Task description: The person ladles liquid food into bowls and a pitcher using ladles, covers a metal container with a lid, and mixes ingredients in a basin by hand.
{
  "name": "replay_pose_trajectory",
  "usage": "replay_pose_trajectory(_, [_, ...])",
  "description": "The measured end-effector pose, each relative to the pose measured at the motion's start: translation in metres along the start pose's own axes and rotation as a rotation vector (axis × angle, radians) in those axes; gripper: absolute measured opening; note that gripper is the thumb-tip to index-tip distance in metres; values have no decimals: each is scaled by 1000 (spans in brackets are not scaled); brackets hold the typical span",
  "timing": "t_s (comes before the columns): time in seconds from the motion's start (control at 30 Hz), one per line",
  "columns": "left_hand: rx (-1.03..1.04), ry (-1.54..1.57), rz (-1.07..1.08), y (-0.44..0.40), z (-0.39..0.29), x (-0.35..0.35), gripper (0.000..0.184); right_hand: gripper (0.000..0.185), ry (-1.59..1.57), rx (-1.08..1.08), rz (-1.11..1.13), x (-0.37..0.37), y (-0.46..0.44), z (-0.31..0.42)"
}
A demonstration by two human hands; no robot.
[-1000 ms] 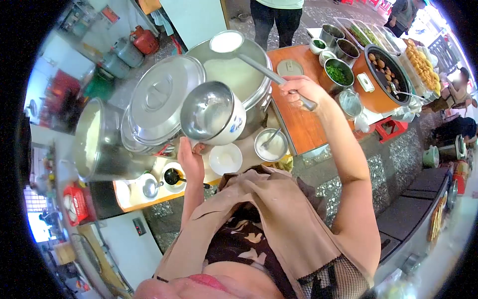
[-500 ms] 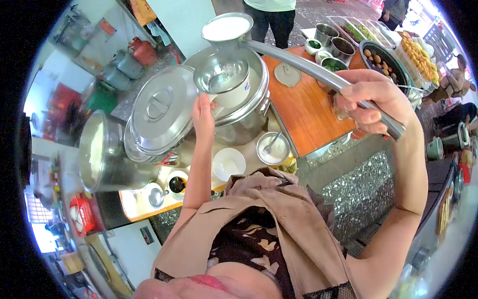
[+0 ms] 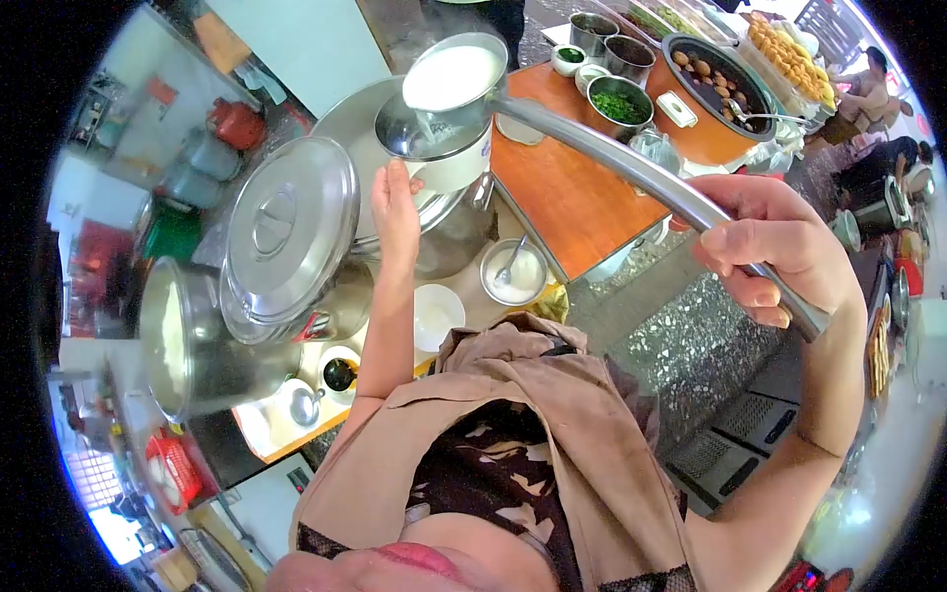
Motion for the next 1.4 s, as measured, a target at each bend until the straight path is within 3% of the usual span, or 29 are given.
replay_pose_trajectory(0.47, [40, 68, 93, -2, -4, 48, 30, 53, 3, -103, -105, -22, 18, 3])
replay_pose_trajectory(1.0, [88, 23, 149, 2, 8, 120, 31, 51, 7, -174, -334, -72, 36, 4])
replay_pose_trajectory(1.2, [89, 40, 200, 13, 39, 156, 31, 51, -8, -117, -387, -96, 23, -12])
replay_pose_trajectory(1.4, [6, -40, 254, 30, 118, 193, 28, 49, 47, -46, -369, -126, -11, -45])
Point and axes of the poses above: each hand's wrist, its own y-axis away from the middle knuckle, its own x-axis out of the palm, z = x × y, the point moved 10 cm from there along -y, towards the middle knuckle, and after that the axes turned 15 degrees about -y, right-handed, at the moved point
